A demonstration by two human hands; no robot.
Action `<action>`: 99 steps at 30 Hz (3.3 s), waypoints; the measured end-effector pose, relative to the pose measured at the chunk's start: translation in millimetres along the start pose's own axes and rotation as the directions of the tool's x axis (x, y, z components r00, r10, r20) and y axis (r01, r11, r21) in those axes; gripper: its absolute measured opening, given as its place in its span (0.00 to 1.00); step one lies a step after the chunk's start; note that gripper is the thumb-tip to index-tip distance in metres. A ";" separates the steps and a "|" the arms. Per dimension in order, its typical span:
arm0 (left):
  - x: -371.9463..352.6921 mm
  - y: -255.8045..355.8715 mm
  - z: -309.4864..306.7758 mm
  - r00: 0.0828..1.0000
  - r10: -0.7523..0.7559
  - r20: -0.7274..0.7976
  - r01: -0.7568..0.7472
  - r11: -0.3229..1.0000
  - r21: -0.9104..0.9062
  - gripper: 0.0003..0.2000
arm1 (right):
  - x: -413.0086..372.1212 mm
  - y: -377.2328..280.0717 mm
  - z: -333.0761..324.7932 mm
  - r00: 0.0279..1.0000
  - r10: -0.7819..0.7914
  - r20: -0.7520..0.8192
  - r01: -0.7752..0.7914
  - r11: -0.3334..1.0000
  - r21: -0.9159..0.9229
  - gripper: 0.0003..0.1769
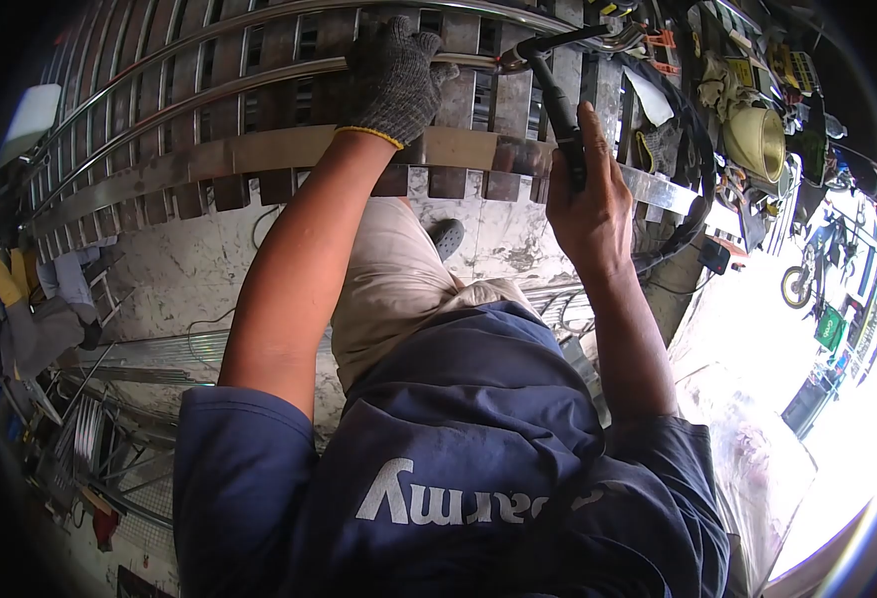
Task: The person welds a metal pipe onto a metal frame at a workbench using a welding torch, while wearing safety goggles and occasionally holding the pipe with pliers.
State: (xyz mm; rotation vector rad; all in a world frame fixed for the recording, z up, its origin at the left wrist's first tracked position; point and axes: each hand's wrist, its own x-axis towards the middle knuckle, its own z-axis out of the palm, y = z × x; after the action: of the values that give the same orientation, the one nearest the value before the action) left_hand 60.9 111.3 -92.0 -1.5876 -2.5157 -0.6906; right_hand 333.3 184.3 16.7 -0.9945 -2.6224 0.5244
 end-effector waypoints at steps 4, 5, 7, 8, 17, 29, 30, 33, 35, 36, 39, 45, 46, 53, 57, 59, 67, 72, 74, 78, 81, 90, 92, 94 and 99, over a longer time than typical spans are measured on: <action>-1.0 -1.7 1.4 1.000 0.003 -0.004 -0.003 1.000 -0.006 0.19 | 0.0 -1.8 0.4 1.000 0.006 0.002 -0.006 1.000 0.007 0.36; -1.8 -1.6 2.4 1.000 0.006 -0.020 -0.006 1.000 -0.009 0.19 | -0.1 -2.2 0.2 1.000 0.015 0.008 -0.015 1.000 0.009 0.36; -2.5 -1.9 3.7 0.999 0.013 -0.041 -0.013 1.000 -0.010 0.19 | 0.0 -2.5 0.5 1.000 0.016 0.009 -0.016 1.000 0.007 0.37; -2.6 -2.2 4.4 0.999 0.017 -0.045 -0.017 1.000 -0.008 0.20 | 0.1 -2.5 0.7 1.000 0.017 0.009 -0.017 1.000 0.005 0.37; -1.8 -1.8 5.7 0.999 -0.011 0.034 0.013 0.998 -0.058 0.18 | -2.0 0.7 2.2 0.999 0.009 0.036 -0.008 1.000 -0.019 0.37; -2.1 -2.8 4.0 0.999 0.028 -0.036 -0.029 0.999 -0.022 0.19 | -0.3 -3.5 2.6 1.000 -0.001 -0.024 0.002 1.000 0.025 0.36; -2.5 -2.5 3.5 0.998 0.034 -0.046 -0.035 0.999 -0.011 0.19 | -0.3 -2.7 2.6 1.000 -0.009 -0.023 0.010 1.000 0.022 0.36; -2.5 -3.6 4.4 0.999 0.039 -0.026 -0.039 0.999 0.002 0.19 | -1.2 0.5 3.4 1.000 -0.025 -0.017 0.025 1.000 0.011 0.35; -3.6 -4.9 7.2 0.999 0.033 -0.018 -0.033 0.999 0.004 0.18 | -2.0 1.1 3.3 1.000 -0.024 -0.009 0.024 1.000 0.004 0.35; -2.9 -2.5 3.4 1.000 0.024 -0.019 -0.024 1.000 0.003 0.18 | -1.7 0.0 2.9 1.000 -0.016 -0.013 0.016 1.000 0.012 0.35; -1.2 0.5 -1.4 1.000 -0.005 0.013 0.005 1.000 -0.007 0.19 | -0.7 -2.2 2.3 1.000 0.003 -0.019 -0.002 1.000 0.027 0.35; -1.5 -2.1 7.2 0.999 0.008 -0.044 -0.008 1.000 0.002 0.20 | -0.8 -4.1 0.9 1.000 0.009 -0.013 -0.009 1.000 0.019 0.36; -1.4 -2.5 7.4 0.999 0.009 -0.034 -0.010 1.000 -0.011 0.20 | -0.7 -4.1 0.8 1.000 0.007 -0.016 -0.006 1.000 0.020 0.36; 0.9 0.2 -1.5 0.999 -0.002 0.043 0.002 1.000 -0.012 0.20 | -2.5 2.2 1.2 1.000 -0.014 0.009 0.014 1.000 0.006 0.37; -0.3 1.5 -3.7 1.000 0.001 0.015 -0.001 1.000 -0.010 0.20 | -2.2 0.8 1.0 1.000 -0.007 -0.002 0.007 1.000 0.023 0.37; -0.7 0.9 0.1 1.000 0.004 -0.028 -0.005 1.000 -0.007 0.20 | -2.0 -1.0 0.8 1.000 -0.011 -0.023 0.012 1.000 0.026 0.38; -1.3 1.2 1.2 0.999 0.004 -0.042 -0.005 1.000 -0.016 0.19 | -2.6 0.2 0.5 1.000 -0.009 -0.011 0.010 1.000 0.011 0.37; 1.1 -0.2 0.0 1.000 -0.005 0.012 0.006 0.998 -0.056 0.17 | -3.0 4.3 2.5 0.999 -0.034 -0.013 0.034 0.999 -0.003 0.38; 0.0 1.2 -1.4 1.000 -0.004 0.005 0.005 1.000 -0.014 0.18 | -2.0 0.6 0.8 1.000 -0.002 -0.009 0.002 1.000 0.014 0.38; -0.8 -4.2 2.1 0.999 0.023 0.037 -0.022 1.000 -0.015 0.20 | -2.9 0.2 0.5 1.000 0.006 -0.018 -0.006 1.000 0.025 0.39; -1.3 -6.1 6.0 0.999 0.018 0.051 -0.017 1.000 -0.021 0.20 | -3.0 1.1 1.0 1.000 0.005 -0.015 -0.005 0.999 0.032 0.39; 0.2 2.2 -0.6 0.993 -0.034 0.116 0.035 0.999 -0.008 0.20 | -4.5 3.9 1.4 1.000 0.003 0.007 -0.003 1.000 0.009 0.37; -0.3 -1.0 2.2 0.994 -0.035 0.108 0.038 0.999 -0.030 0.20 | -5.1 2.9 0.7 1.000 0.026 0.016 -0.026 1.000 0.015 0.38; -0.7 -1.4 2.4 0.997 -0.012 0.076 0.013 1.000 -0.012 0.19 | -4.0 0.3 0.3 1.000 0.016 -0.011 -0.016 0.999 0.039 0.38; 0.5 0.1 2.1 1.000 -0.012 0.028 0.012 1.000 -0.017 0.21 | -3.3 -0.6 -0.8 1.000 0.006 -0.022 -0.005 0.999 0.046 0.39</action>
State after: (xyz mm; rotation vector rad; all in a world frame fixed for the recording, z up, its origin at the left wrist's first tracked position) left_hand 61.1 112.6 -93.7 -1.5996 -2.5476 -0.6980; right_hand 335.7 181.8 17.2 -0.9879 -2.5775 0.5693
